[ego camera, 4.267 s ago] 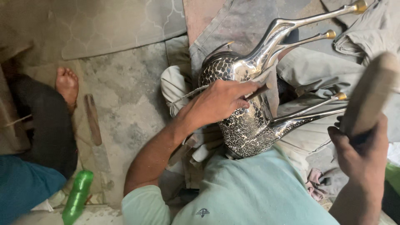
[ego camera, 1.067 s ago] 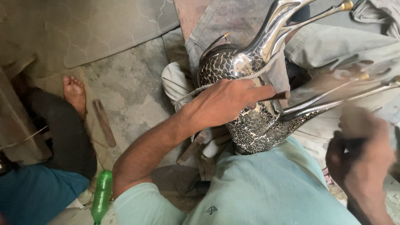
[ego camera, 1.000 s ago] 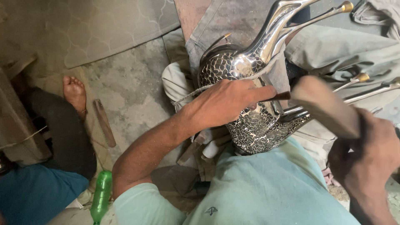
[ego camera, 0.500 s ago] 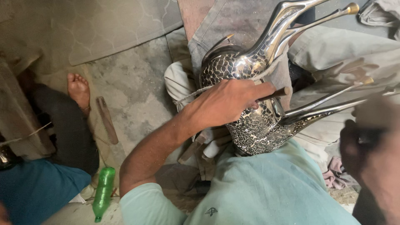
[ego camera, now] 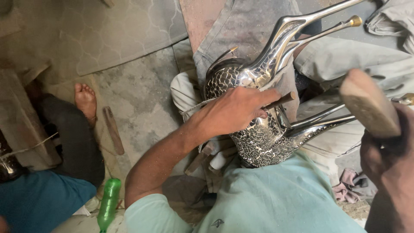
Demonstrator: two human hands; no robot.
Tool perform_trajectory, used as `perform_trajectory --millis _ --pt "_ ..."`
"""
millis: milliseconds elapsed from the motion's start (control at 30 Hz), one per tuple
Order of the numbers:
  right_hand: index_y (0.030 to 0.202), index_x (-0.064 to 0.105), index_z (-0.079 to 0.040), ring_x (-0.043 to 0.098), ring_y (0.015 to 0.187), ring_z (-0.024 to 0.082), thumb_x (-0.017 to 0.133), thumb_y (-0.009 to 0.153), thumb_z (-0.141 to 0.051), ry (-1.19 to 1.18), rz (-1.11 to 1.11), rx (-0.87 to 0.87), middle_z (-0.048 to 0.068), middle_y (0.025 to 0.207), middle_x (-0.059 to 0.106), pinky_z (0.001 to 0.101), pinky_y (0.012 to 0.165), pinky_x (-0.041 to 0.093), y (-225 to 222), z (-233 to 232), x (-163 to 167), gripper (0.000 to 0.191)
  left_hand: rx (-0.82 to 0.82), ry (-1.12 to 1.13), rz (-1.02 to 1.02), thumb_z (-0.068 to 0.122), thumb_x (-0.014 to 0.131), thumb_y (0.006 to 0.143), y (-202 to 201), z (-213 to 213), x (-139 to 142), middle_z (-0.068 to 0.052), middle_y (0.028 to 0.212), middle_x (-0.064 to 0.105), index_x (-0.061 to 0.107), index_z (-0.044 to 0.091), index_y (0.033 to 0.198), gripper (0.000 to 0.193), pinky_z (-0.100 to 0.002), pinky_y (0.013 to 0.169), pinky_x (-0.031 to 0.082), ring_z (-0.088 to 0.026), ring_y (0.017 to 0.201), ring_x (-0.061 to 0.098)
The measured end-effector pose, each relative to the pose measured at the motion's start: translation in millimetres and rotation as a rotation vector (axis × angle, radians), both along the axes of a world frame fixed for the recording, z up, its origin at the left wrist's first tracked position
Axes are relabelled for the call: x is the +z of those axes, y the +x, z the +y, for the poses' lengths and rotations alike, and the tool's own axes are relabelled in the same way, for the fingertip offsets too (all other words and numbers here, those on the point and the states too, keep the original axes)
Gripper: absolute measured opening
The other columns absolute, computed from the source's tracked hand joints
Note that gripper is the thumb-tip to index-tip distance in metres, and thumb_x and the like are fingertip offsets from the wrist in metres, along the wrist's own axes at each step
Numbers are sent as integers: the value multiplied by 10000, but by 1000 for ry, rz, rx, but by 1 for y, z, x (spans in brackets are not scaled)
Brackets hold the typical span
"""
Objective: The person sits on the floor and uses a wooden mallet and a small metal punch to hammer a decorative pattern into a silver-colored metal vessel. They repeatedly position the punch and strike it to create a textured surface, occasionally rotating the vessel to access different areas.
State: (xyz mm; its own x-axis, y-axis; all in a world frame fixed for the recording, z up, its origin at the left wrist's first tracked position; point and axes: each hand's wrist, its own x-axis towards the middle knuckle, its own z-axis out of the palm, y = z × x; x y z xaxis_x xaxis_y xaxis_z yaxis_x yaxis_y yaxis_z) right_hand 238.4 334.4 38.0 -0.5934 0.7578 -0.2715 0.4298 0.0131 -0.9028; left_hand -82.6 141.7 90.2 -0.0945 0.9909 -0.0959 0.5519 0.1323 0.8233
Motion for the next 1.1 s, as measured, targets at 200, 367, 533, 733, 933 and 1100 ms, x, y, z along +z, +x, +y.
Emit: perform_trajectory --millis 200,367,533,733,933,1100 --pt "1253 614 59 662 1047 214 682 1030 -22 161 -125 43 160 1153 660 369 936 554 -8 -6 15 247 -22 -15 6 111 724 933 1 3 5 -172 939 700 524 56 1268 394 -463 736 565 -375 895 717" --pt "1256 620 58 657 948 262 655 965 26 618 -273 332 189 1060 650 385 860 555 -42 -2 53 296 -28 -30 6 108 725 935 0 4 3 -170 891 692 526 59 1275 397 -462 722 562 -372 862 713" --pt "1264 613 43 657 915 265 655 962 27 430 -235 258 184 1043 649 373 836 553 -49 -3 56 305 -30 -11 29 105 729 942 0 5 3 -164 870 689 532 68 1261 377 -450 706 566 -356 843 716" --pt "1274 605 25 658 875 269 655 960 28 383 -234 238 178 1022 648 359 807 550 -38 -3 43 319 -28 -16 16 108 738 929 -1 5 3 -158 819 668 533 66 1276 405 -439 659 563 -339 775 707" --pt "1266 607 12 664 843 281 670 931 38 275 -220 180 178 1000 653 355 780 549 -47 -6 47 342 -20 17 24 85 729 928 -1 5 1 -154 832 670 540 70 1285 404 -443 662 557 -347 792 709" --pt "1289 533 48 633 994 258 656 864 68 373 -94 214 170 1096 610 360 861 525 -54 -7 50 442 -25 -3 26 70 714 920 -1 5 0 -152 825 667 541 71 1282 401 -444 652 558 -344 781 710"
